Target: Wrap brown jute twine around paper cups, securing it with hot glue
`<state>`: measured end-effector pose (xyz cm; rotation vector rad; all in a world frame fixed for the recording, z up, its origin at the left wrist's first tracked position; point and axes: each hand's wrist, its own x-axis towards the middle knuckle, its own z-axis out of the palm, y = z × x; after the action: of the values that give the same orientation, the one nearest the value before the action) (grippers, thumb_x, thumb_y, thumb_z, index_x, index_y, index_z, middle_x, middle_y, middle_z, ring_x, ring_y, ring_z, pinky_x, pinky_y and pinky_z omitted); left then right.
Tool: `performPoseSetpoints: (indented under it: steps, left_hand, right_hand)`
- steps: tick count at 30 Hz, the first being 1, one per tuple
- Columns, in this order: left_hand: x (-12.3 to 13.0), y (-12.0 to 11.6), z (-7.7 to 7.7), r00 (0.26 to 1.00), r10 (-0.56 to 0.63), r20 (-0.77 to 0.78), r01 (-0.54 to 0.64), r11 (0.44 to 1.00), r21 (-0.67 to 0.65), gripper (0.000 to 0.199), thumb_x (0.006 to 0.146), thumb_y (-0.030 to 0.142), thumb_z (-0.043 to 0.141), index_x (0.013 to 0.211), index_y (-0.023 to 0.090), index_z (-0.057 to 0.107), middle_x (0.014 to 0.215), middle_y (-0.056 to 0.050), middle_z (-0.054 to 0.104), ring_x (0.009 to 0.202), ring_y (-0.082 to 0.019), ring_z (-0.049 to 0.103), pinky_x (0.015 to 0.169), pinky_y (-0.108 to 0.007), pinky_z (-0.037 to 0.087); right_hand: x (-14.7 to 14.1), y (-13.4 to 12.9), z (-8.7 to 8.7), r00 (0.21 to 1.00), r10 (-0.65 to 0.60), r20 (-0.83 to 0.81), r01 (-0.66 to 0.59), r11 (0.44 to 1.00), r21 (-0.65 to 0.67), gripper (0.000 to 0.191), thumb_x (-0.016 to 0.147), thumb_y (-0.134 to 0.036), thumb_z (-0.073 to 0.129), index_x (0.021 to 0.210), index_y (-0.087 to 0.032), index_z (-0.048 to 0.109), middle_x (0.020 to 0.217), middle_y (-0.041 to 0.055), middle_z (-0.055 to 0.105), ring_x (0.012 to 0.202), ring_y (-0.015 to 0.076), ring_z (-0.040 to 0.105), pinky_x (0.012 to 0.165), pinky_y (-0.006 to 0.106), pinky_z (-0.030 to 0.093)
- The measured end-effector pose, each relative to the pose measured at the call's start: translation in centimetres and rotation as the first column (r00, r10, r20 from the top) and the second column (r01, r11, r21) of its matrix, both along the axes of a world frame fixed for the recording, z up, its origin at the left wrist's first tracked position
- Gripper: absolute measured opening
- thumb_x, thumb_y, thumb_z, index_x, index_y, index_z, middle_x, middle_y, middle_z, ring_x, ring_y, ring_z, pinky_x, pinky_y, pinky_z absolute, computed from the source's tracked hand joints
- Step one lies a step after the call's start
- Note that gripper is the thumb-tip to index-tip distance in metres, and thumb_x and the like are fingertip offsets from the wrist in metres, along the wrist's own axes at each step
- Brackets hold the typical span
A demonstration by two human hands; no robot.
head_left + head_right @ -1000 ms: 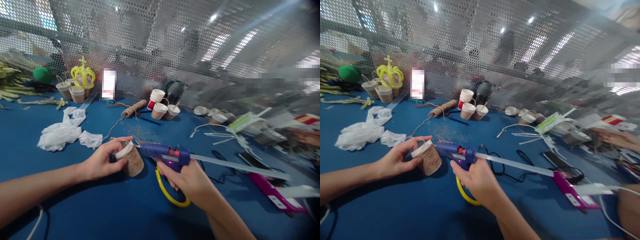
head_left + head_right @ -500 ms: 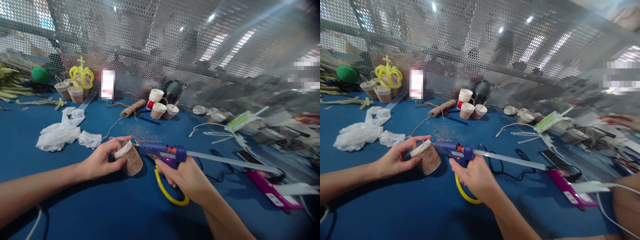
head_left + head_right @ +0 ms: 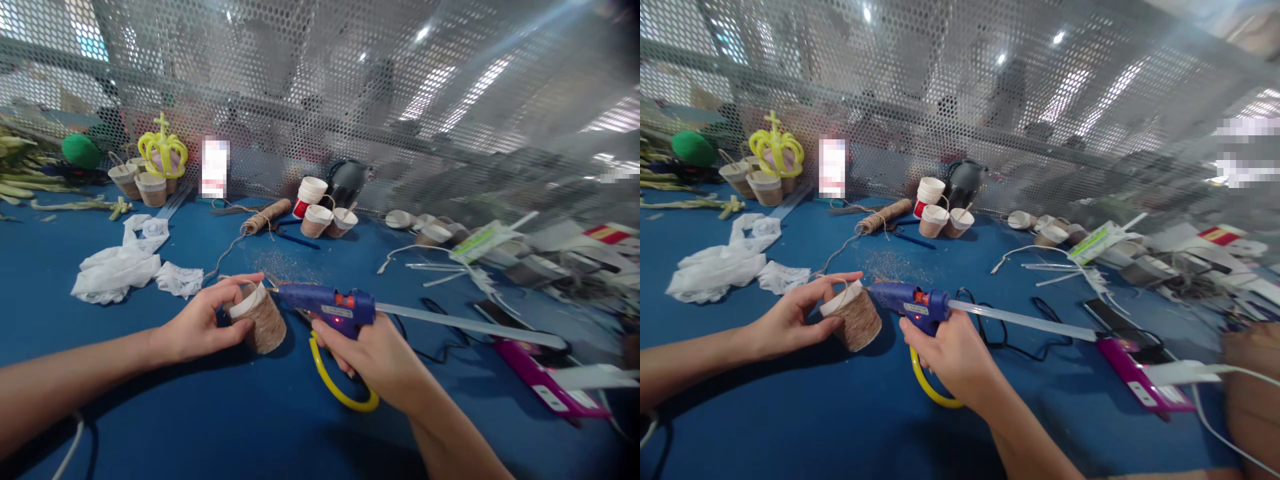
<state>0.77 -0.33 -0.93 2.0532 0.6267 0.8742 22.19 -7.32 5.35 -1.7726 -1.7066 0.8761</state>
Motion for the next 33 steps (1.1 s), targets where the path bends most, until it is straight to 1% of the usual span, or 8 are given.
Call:
performPoseSetpoints:
  steps: [5,12,17,21,28,33]
  left_hand:
    - [-0.06,-0.04,-0.06,1.0,-0.005,0.009,0.005,1.0,0.005,0.013,0.074,0.015,0.054,0.067,0.018,0.044,0.122,-0.014,0.051,0.122,-0.023,0.039,0.093,-0.034,0.038]
    - [0.01,0.02,0.13,1.0,-0.01,0.004,0.01,1.0,0.025,0.012,0.074,0.015,0.054,0.067,0.018,0.044,0.12,-0.013,0.053,0.122,-0.024,0.039,0.093,-0.035,0.037]
    - [0.0,-0.07,0.21,1.0,-0.013,0.014,0.013,0.999,0.029,0.012,0.074,0.015,0.054,0.067,0.018,0.045,0.122,-0.013,0.052,0.122,-0.023,0.04,0.093,-0.034,0.038]
    - [-0.06,-0.01,0.07,1.0,-0.015,0.007,0.014,0.999,0.037,0.011,0.074,0.015,0.054,0.068,0.017,0.046,0.122,-0.014,0.052,0.122,-0.022,0.04,0.093,-0.034,0.037]
    - [-0.03,0.01,0.16,1.0,-0.008,0.02,0.008,1.0,0.002,0.012,0.073,0.015,0.055,0.066,0.017,0.044,0.121,-0.015,0.052,0.121,-0.024,0.04,0.092,-0.036,0.038]
    - [0.0,0.05,0.02,1.0,-0.004,0.019,0.004,1.0,0.001,0.012,0.074,0.015,0.054,0.067,0.017,0.045,0.123,-0.014,0.051,0.122,-0.024,0.04,0.091,-0.035,0.039]
  right_hand:
    - [0.09,0.05,-0.08,1.0,-0.003,-0.008,0.003,1.0,-0.025,0.028,0.075,-0.031,0.049,0.049,-0.019,0.046,0.034,-0.005,0.043,0.033,0.0087,0.042,0.041,0.022,0.041]
    - [0.23,-0.15,-0.14,1.0,-0.014,-0.007,0.013,0.999,-0.046,0.028,0.074,-0.034,0.051,0.05,-0.02,0.043,0.034,-0.0057,0.041,0.033,0.0089,0.04,0.042,0.023,0.039]
    - [0.2,-0.24,-0.02,1.0,-0.004,-0.024,0.003,0.999,-0.048,0.025,0.074,-0.035,0.05,0.056,-0.019,0.045,0.035,-0.0062,0.04,0.034,0.0083,0.039,0.04,0.022,0.037]
    - [0.22,-0.15,-0.04,1.0,-0.004,-0.02,0.003,0.999,-0.051,0.025,0.074,-0.034,0.05,0.055,-0.019,0.045,0.035,-0.0065,0.04,0.033,0.0079,0.038,0.04,0.022,0.037]
    - [0.06,-0.37,0.0,0.999,-0.028,-0.032,0.026,0.998,-0.065,0.025,0.074,-0.035,0.052,0.056,-0.019,0.045,0.035,-0.0066,0.04,0.033,0.0074,0.038,0.039,0.022,0.036]
    - [0.35,-0.18,0.17,0.997,0.016,-0.074,-0.021,0.998,-0.066,0.025,0.075,-0.036,0.05,0.057,-0.019,0.048,0.034,-0.006,0.041,0.034,0.0086,0.04,0.04,0.023,0.039]
